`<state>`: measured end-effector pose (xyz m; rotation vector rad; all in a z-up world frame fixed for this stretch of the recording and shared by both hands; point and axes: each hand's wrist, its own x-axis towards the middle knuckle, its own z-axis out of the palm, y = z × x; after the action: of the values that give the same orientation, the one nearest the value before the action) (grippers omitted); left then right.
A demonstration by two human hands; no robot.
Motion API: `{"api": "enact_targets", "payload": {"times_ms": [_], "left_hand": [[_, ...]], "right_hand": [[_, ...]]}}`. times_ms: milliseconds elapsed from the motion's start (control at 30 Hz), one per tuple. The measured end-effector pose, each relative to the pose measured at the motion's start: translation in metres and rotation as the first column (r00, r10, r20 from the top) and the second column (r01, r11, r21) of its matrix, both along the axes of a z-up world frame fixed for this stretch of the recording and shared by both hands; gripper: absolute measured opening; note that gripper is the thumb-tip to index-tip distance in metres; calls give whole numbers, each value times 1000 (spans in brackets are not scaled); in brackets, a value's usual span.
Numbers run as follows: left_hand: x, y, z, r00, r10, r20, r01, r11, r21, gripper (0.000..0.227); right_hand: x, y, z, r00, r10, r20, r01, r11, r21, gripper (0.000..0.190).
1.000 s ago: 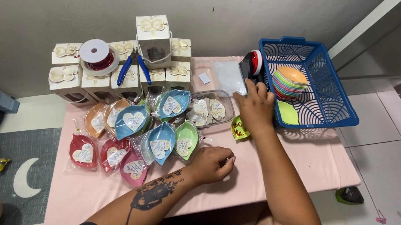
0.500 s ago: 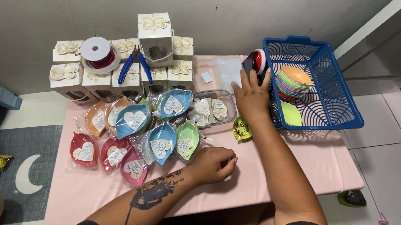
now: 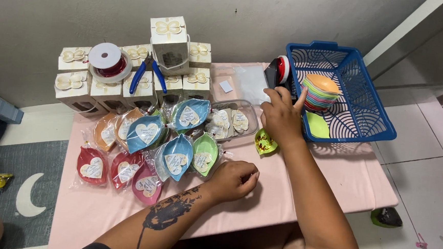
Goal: Assembling heart-shaped souvenirs by placing the decorative heart and a small tag into individual plastic bags.
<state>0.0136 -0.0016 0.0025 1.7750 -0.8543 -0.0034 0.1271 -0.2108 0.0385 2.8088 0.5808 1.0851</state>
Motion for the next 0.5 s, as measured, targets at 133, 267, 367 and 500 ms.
{"api": "enact_targets", "payload": {"times_ms": [133,267,367,500], "left_hand": [[1,-2,1,999,35,-17,-36,996,-77,9],[-2,-1,3,990,66,-127,-94,969,-227,28],[-7,-1,6,960,-49,-277,-31,960,-277,53],[-12,-1,11,861,-302,-410,129,909,-397,101]], "right_hand": [[-39,-6,20,998,-51,47,47,994,98,5],[-96,-5,57,944,276,-179,-97,754,649,13],[-131,-10,69,843,471,-261,-11,500,866,14],[-161,-20,80,593,758,-271,44,305,951,20]]}}
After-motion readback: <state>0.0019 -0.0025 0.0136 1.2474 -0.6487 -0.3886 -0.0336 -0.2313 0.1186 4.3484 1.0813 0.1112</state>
